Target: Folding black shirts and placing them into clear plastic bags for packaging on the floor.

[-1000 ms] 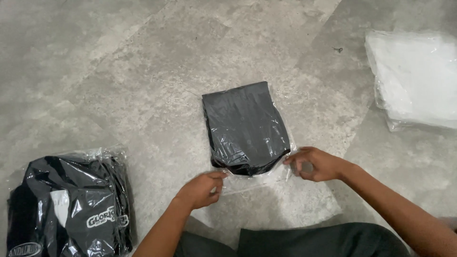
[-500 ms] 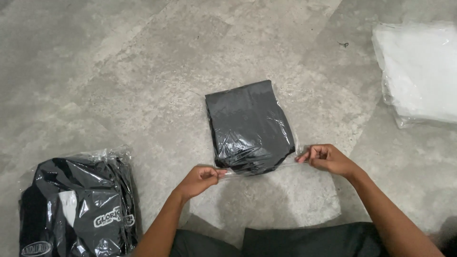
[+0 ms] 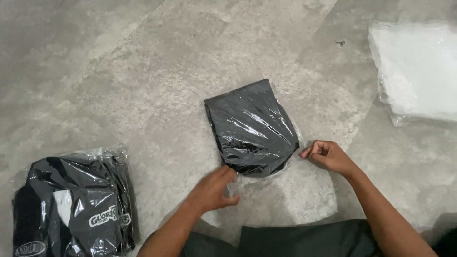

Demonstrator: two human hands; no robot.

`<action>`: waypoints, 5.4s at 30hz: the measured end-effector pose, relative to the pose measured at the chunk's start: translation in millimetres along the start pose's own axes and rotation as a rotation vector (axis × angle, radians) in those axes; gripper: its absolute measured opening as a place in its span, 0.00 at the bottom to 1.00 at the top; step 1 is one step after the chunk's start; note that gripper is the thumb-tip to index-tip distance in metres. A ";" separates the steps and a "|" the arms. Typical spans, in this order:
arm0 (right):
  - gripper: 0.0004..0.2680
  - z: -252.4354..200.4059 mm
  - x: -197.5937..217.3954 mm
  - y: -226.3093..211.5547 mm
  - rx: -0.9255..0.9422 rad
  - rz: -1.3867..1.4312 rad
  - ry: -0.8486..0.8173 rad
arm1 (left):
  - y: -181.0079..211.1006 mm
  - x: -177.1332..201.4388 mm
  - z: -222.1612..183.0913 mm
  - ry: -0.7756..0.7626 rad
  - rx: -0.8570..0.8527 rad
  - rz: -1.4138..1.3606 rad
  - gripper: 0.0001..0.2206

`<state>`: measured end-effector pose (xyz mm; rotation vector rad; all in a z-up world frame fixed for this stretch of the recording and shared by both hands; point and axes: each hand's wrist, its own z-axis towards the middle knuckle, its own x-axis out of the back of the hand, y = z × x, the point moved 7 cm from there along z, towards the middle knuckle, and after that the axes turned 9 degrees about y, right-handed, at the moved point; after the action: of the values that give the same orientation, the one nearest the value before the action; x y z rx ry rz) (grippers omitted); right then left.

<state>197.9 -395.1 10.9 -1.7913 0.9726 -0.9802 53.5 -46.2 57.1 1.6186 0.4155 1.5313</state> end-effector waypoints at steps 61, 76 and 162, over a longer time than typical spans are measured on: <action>0.05 9.6 28.0 37.9 -0.055 -0.564 0.307 | -56.4 -37.0 -24.2 0.318 1.011 -0.191 0.10; 0.06 -1.3 21.1 10.5 -0.362 -0.626 0.313 | -23.8 14.3 -22.4 0.225 1.313 -0.252 0.17; 0.25 19.8 -109.0 -89.6 0.675 -0.892 -0.206 | -29.3 -78.1 80.2 0.291 -0.091 0.619 0.39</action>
<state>193.2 -261.9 61.3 -1.6493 -0.3487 -1.3901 121.9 -114.0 -7.1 1.5303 -0.0190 2.2261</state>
